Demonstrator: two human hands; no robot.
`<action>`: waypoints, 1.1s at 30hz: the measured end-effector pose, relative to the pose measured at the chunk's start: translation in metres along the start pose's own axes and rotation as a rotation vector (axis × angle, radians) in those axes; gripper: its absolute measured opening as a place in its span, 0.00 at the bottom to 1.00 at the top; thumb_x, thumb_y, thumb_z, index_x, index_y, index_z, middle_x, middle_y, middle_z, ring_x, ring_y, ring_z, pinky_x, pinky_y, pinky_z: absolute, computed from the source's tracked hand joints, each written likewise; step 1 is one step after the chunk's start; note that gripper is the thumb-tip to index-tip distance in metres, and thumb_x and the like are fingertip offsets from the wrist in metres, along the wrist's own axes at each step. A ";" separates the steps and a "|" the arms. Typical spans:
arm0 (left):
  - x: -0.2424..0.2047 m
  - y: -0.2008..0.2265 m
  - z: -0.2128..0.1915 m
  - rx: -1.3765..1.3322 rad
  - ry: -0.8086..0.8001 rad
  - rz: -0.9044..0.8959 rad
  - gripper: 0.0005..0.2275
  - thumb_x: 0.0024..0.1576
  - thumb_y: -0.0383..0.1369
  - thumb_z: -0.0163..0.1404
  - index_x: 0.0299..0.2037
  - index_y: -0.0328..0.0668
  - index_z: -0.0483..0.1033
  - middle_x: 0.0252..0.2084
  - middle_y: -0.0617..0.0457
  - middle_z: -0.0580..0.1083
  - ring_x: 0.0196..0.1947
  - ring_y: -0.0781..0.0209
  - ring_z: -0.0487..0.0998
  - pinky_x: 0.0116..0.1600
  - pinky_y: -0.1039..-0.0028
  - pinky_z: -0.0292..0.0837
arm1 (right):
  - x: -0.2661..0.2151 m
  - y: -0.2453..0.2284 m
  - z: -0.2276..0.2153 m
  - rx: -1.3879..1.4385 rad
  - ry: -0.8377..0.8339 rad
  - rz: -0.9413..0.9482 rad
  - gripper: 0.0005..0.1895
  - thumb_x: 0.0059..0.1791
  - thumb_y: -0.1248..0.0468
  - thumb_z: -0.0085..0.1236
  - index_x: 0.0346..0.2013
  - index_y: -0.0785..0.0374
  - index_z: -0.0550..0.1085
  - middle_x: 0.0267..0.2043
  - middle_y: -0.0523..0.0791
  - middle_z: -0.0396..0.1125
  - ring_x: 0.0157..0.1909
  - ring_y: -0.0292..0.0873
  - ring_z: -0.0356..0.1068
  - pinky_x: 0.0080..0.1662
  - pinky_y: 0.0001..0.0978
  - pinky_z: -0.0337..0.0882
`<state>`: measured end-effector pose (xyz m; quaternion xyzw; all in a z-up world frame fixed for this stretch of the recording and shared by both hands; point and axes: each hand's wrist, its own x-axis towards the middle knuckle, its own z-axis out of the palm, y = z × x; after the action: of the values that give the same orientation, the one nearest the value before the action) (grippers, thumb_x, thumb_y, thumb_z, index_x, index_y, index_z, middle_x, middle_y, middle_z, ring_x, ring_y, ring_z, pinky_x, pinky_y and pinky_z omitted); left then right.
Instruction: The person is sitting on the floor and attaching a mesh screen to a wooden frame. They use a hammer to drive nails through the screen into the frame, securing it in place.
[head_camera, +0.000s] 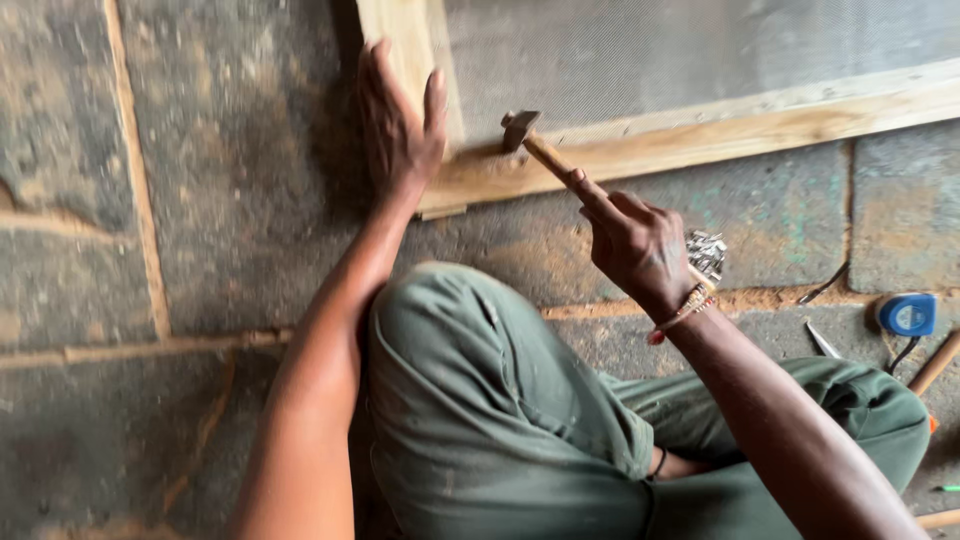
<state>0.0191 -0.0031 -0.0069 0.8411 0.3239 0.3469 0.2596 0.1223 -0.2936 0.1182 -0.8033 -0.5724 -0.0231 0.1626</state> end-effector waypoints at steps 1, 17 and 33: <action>0.007 0.002 0.002 0.043 0.014 0.000 0.31 0.72 0.50 0.44 0.74 0.33 0.49 0.73 0.30 0.57 0.75 0.34 0.59 0.78 0.50 0.56 | 0.004 0.003 -0.001 0.012 0.051 0.006 0.23 0.56 0.69 0.57 0.66 0.54 0.72 0.33 0.44 0.74 0.21 0.35 0.64 0.22 0.27 0.63; -0.002 -0.003 -0.005 0.015 -0.084 0.035 0.30 0.77 0.48 0.46 0.75 0.31 0.49 0.74 0.30 0.56 0.75 0.34 0.59 0.79 0.49 0.55 | -0.108 -0.023 -0.031 0.755 -0.300 0.944 0.22 0.48 0.57 0.64 0.57 0.56 0.78 0.24 0.43 0.74 0.22 0.29 0.67 0.24 0.27 0.67; -0.002 -0.002 -0.005 0.086 -0.158 0.025 0.31 0.77 0.53 0.39 0.74 0.33 0.47 0.74 0.32 0.56 0.76 0.38 0.59 0.79 0.47 0.55 | -0.124 0.096 -0.027 -0.179 -0.119 0.549 0.06 0.55 0.64 0.58 0.38 0.63 0.80 0.40 0.46 0.74 0.41 0.45 0.72 0.45 0.39 0.72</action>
<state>0.0139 -0.0017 -0.0061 0.8800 0.3065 0.2687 0.2438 0.1731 -0.4428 0.0936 -0.9392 -0.3381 0.0184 0.0574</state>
